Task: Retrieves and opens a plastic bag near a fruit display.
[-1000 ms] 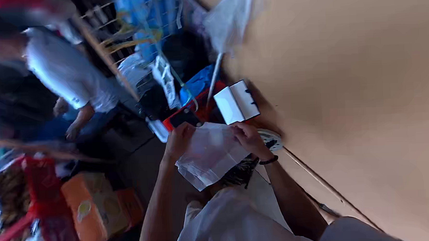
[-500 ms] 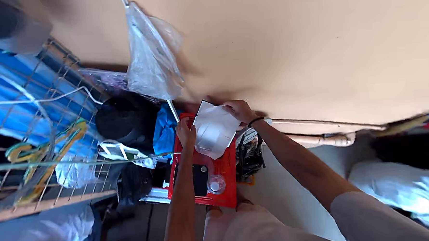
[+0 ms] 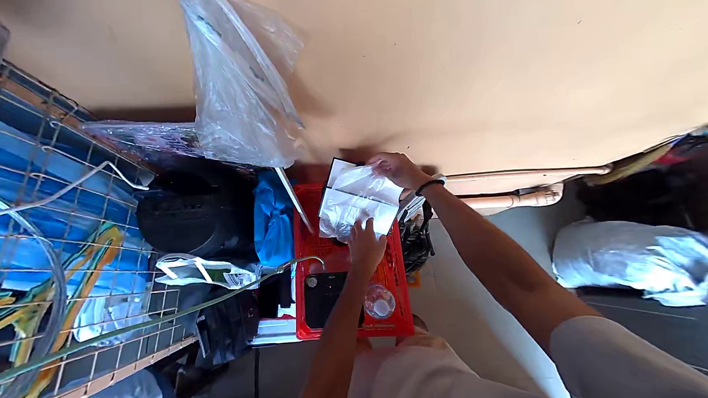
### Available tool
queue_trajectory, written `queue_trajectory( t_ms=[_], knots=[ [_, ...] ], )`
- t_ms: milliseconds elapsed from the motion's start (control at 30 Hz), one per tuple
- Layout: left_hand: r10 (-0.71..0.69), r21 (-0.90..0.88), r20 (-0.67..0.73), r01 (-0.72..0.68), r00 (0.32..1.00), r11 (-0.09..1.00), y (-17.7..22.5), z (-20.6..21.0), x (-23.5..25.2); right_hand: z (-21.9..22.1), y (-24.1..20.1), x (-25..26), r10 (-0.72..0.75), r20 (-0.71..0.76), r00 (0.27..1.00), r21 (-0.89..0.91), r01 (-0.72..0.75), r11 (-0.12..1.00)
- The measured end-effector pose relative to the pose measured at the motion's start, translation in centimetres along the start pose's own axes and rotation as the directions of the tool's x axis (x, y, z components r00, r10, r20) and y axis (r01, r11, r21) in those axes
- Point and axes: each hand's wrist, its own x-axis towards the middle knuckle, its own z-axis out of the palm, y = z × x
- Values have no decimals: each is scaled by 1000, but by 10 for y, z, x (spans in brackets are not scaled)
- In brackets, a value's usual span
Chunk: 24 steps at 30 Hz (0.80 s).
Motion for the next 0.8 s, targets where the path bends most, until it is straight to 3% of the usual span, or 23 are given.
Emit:
queue_trajectory(
  t_ms=[67, 167, 233, 300, 400, 500, 600, 667, 700, 767, 800],
  knots=[
    [1, -48, 35, 0, 999, 999, 0, -12, -2, -8, -14, -8, 91, 52, 995, 92, -95, 991],
    [88, -228, 7, -84, 996, 970, 14, -35, -8, -15, -37, -31, 196, -56, 979, 209, -181, 961],
    [177, -477, -125, -216, 976, 852, 33, -50, -23, -11, -61, -65, 191, -219, 957, 254, -133, 958],
    [156, -675, -199, -251, 967, 694, 65, -75, -51, -4, -86, -102, 154, -341, 928, 268, -61, 962],
    [-60, -881, -85, -47, 995, 470, 124, -116, -118, -4, -116, -137, 125, -433, 893, 305, 14, 952],
    [-30, -949, -73, -60, 997, 310, 110, -90, -125, -5, -132, -175, 65, -388, 919, 311, 64, 948],
    [-69, -933, -129, -97, 989, 348, 100, -70, -154, -7, -141, -212, -36, -212, 976, 385, 118, 915],
    [-30, -876, -256, -219, 966, 430, 90, -53, -194, -4, -146, -241, -87, -119, 989, 572, 139, 808],
    [7, -815, -357, -315, 934, 485, 83, -42, -217, -2, -147, -254, -99, -54, 994, 705, 108, 701],
    [2, -672, -563, -460, 826, 581, 76, -17, -264, 3, -149, -277, -103, 178, 979, 921, -129, 367],
    [-60, -647, -640, -496, 766, 579, 74, -4, -286, 4, -149, -285, -118, 312, 943, 938, -287, 194]
  ],
)
